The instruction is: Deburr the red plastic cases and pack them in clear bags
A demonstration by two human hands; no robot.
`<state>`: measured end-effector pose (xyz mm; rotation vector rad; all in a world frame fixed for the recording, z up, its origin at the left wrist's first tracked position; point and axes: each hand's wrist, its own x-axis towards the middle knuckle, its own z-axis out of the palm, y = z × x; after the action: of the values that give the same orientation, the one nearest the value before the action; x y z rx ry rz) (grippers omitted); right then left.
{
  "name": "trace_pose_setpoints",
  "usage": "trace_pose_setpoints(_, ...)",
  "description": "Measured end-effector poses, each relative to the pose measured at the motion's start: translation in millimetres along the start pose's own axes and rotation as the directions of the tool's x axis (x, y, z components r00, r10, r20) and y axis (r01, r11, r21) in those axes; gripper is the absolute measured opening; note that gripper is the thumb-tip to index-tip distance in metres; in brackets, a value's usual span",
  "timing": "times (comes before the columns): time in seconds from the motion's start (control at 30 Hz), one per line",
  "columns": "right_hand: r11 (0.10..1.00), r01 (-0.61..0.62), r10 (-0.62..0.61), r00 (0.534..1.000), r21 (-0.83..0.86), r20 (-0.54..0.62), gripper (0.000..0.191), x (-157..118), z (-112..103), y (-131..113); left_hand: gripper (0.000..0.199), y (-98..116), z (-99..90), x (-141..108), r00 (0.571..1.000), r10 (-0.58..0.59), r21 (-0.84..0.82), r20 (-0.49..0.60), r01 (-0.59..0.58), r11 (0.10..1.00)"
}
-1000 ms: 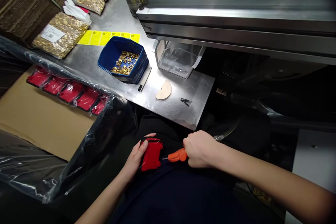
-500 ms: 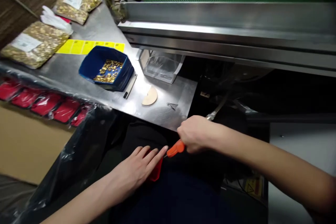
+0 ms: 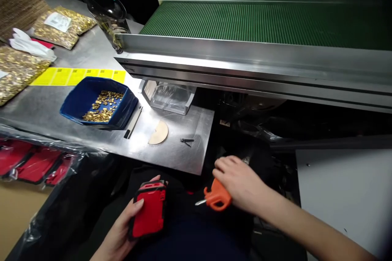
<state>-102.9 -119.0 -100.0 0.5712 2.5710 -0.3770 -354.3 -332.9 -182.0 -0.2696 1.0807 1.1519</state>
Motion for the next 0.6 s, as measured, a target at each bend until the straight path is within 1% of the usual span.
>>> trace_pose_setpoints(0.07,0.995,-0.079,0.073,0.993,-0.057,-0.097,0.032,4.2,4.4,38.5,0.077,13.7,18.3,14.3,0.996,0.090,0.164,0.013,-0.091,0.982)
trace_pose_setpoints(0.1,0.988,-0.127,0.117,0.987,-0.085,-0.111,0.036,9.7,7.2,57.8,0.073,20.3,28.6,23.8,0.990,0.136,0.234,0.031,-0.139,0.962)
trace_pose_setpoints(0.2,0.953,-0.253,0.245,0.967,-0.169,-0.067,0.039,39.2,21.2,107.8,0.067,34.2,55.5,55.5,0.968,0.243,0.367,0.069,-0.251,0.896)
trace_pose_setpoints(0.27,0.932,-0.305,0.301,0.952,-0.197,-0.051,0.044,64.5,34.5,132.0,0.065,38.1,64.3,73.3,0.960,0.266,0.423,0.083,-0.276,0.863)
trace_pose_setpoints(0.33,0.913,-0.349,0.346,0.937,-0.212,-0.052,0.048,88.0,48.5,148.2,0.064,39.5,64.5,84.4,0.946,0.312,0.529,0.094,-0.313,0.789)
trace_pose_setpoints(0.37,0.903,-0.370,0.367,0.929,-0.218,-0.055,0.048,97.8,55.2,153.3,0.064,39.8,62.3,87.4,0.929,0.360,0.586,0.088,-0.341,0.735)
trace_pose_setpoints(0.4,0.895,-0.387,0.384,0.921,-0.224,-0.059,0.048,105.9,61.6,156.7,0.065,40.2,59.2,88.7,0.903,0.424,0.657,0.073,-0.363,0.661)
trace_pose_setpoints(0.43,0.888,-0.400,0.397,0.916,-0.228,-0.063,0.047,112.2,67.6,158.7,0.065,40.7,55.8,88.8,0.868,0.493,0.740,0.058,-0.369,0.563)
trace_pose_setpoints(0.5,0.880,-0.414,0.409,0.910,-0.235,-0.070,0.047,119.9,78.3,159.9,0.063,41.9,50.2,86.9,0.798,0.600,0.881,0.052,-0.319,0.349)
trace_pose_setpoints(0.53,0.878,-0.415,0.410,0.909,-0.238,-0.074,0.047,121.9,82.9,160.0,0.061,42.7,48.8,85.8,0.773,0.631,0.924,0.063,-0.283,0.255)
trace_pose_setpoints(0.57,0.878,-0.413,0.407,0.910,-0.242,-0.079,0.047,123.0,86.8,160.1,0.060,43.7,48.4,85.0,0.752,0.653,0.952,0.084,-0.254,0.170)
trace_pose_setpoints(0.6,0.879,-0.408,0.400,0.913,-0.246,-0.085,0.047,123.5,90.0,160.4,0.058,44.8,49.0,84.7,0.734,0.671,0.964,0.109,-0.243,0.110)
